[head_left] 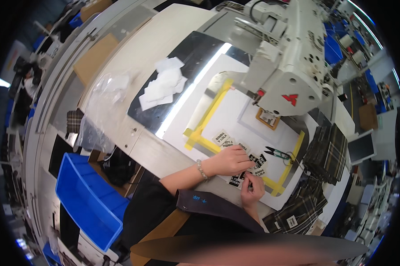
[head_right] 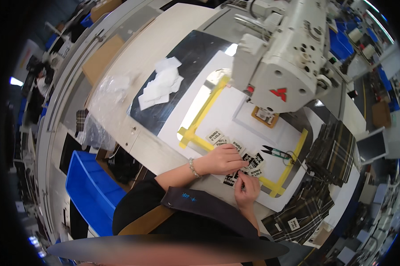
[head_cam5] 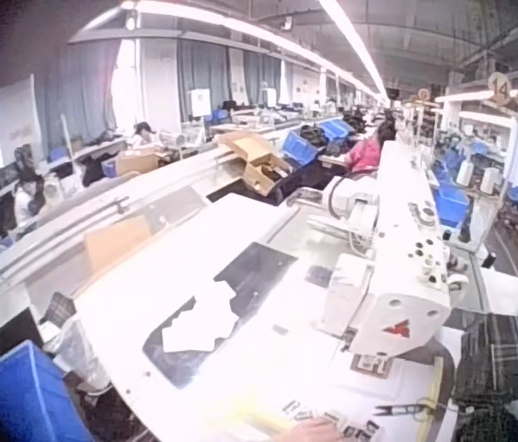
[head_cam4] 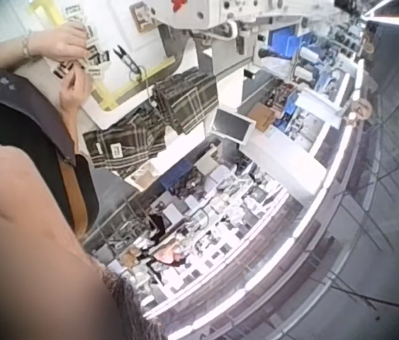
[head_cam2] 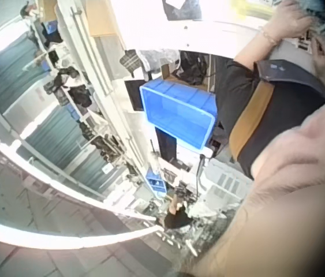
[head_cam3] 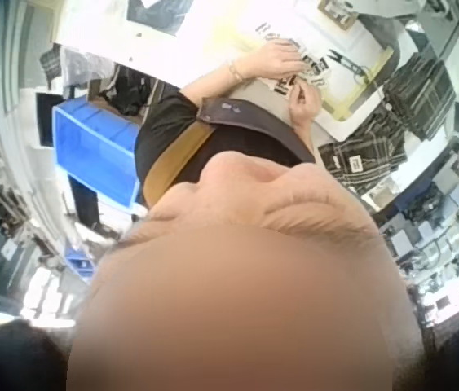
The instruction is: Sewing small textile labels onto pieces of plaid fabric using an industrial sewing machine.
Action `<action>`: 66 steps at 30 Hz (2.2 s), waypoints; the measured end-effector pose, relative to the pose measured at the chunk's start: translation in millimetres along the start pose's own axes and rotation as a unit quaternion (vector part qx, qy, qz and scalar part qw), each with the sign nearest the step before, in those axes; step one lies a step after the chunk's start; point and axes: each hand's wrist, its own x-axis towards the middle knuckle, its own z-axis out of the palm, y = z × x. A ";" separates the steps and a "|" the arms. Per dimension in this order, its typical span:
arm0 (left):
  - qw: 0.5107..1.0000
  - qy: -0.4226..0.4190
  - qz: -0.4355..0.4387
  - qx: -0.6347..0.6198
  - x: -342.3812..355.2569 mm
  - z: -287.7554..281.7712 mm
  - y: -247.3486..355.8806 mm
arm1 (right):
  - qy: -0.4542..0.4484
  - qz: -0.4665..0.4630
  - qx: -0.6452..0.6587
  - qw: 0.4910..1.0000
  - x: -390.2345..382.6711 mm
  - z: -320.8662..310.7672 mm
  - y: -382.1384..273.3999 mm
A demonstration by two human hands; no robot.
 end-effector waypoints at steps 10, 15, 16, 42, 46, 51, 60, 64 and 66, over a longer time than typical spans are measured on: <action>0.997 0.074 0.021 0.001 -3.8 1.1 -0.7 | -0.051 -0.035 -0.082 0.995 -5.2 7.7 4.5; 0.992 0.116 0.041 0.030 1.9 -22.4 4.1 | -0.039 0.006 -0.055 0.998 1.1 6.8 -1.4; 0.989 0.136 0.029 0.043 2.2 -33.7 6.7 | -0.040 0.029 -0.039 0.998 2.1 6.7 -3.6; 0.786 0.042 -0.605 0.119 -123.7 -229.8 -133.6 | 0.000 -0.034 -0.050 0.998 28.0 3.1 -7.4; 0.802 0.140 -0.565 0.136 -150.6 -222.9 -139.6 | 0.031 -0.021 -0.078 0.996 24.6 -11.1 -2.8; 0.767 0.170 -0.545 0.293 -122.1 -240.0 -97.4 | 0.069 -0.020 -0.122 0.990 23.7 -34.8 12.9; 0.872 0.319 -0.372 -0.005 -45.8 -204.6 -28.6 | 0.115 0.024 -0.038 0.992 33.5 -39.0 -2.8; 0.893 0.204 -0.365 -0.165 -6.2 -127.1 5.6 | 0.052 0.148 0.196 0.968 34.7 -26.4 -8.6; 0.889 0.114 -0.375 -0.234 0.4 -99.8 22.1 | 0.020 0.212 0.323 0.922 36.5 -23.3 -12.5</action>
